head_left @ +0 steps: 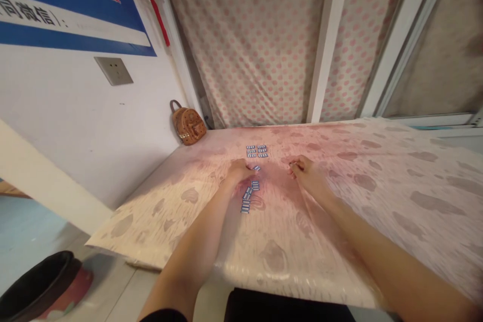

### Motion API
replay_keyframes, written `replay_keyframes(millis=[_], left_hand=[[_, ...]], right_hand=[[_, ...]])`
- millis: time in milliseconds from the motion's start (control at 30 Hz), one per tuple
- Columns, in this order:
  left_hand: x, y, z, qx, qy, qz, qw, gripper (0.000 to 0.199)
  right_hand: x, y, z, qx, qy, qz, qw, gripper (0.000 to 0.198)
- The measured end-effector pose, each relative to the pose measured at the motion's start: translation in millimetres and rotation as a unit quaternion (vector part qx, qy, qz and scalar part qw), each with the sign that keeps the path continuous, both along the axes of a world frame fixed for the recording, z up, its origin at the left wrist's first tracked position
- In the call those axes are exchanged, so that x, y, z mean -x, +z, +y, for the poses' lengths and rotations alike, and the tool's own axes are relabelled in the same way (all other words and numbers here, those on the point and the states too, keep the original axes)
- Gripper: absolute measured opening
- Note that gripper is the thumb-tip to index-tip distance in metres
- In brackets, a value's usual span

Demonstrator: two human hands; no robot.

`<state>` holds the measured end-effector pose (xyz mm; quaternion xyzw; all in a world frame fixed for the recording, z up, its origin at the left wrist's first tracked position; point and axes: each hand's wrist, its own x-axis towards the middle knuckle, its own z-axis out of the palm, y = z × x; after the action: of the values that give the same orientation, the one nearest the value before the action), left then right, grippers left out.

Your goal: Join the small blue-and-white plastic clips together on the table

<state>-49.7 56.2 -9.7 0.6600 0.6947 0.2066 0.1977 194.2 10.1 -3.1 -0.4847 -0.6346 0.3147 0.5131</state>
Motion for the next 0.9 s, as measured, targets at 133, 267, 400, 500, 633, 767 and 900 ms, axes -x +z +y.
replay_keyframes(millis=[133,267,400,500,633,767,900], left_hand=[[4,9.0,-13,-0.012,0.000,-0.015,1.000,0.019],[11,19.4,-30,-0.019,-0.067,-0.073,0.995,0.026],[14,20.6,-34,0.043,-0.196,-0.101,0.974,0.026],[13,16.9,-32,0.053,-0.205,-0.112,0.971,0.024],[9,17.5,-34,0.068,-0.192,-0.184,0.961,0.018],[-3,30.0,-39,0.029,-0.180,-0.307,0.934,0.022],[-21,41.0,-46,0.011,-0.218,-0.348,0.912,0.031]], right_hand=[[2,2,-2,0.010,0.000,-0.008,1.000,0.013],[3,5,-5,0.015,0.001,-0.013,1.000,0.015],[3,7,-7,0.011,0.000,-0.023,1.000,0.014],[2,6,-8,0.002,0.005,-0.036,0.999,0.015],[2,2,-6,-0.003,0.008,-0.055,0.998,0.015],[5,-3,-4,0.004,0.058,-0.034,0.998,0.015],[10,0,-8,-0.007,0.104,-0.039,0.994,0.020]])
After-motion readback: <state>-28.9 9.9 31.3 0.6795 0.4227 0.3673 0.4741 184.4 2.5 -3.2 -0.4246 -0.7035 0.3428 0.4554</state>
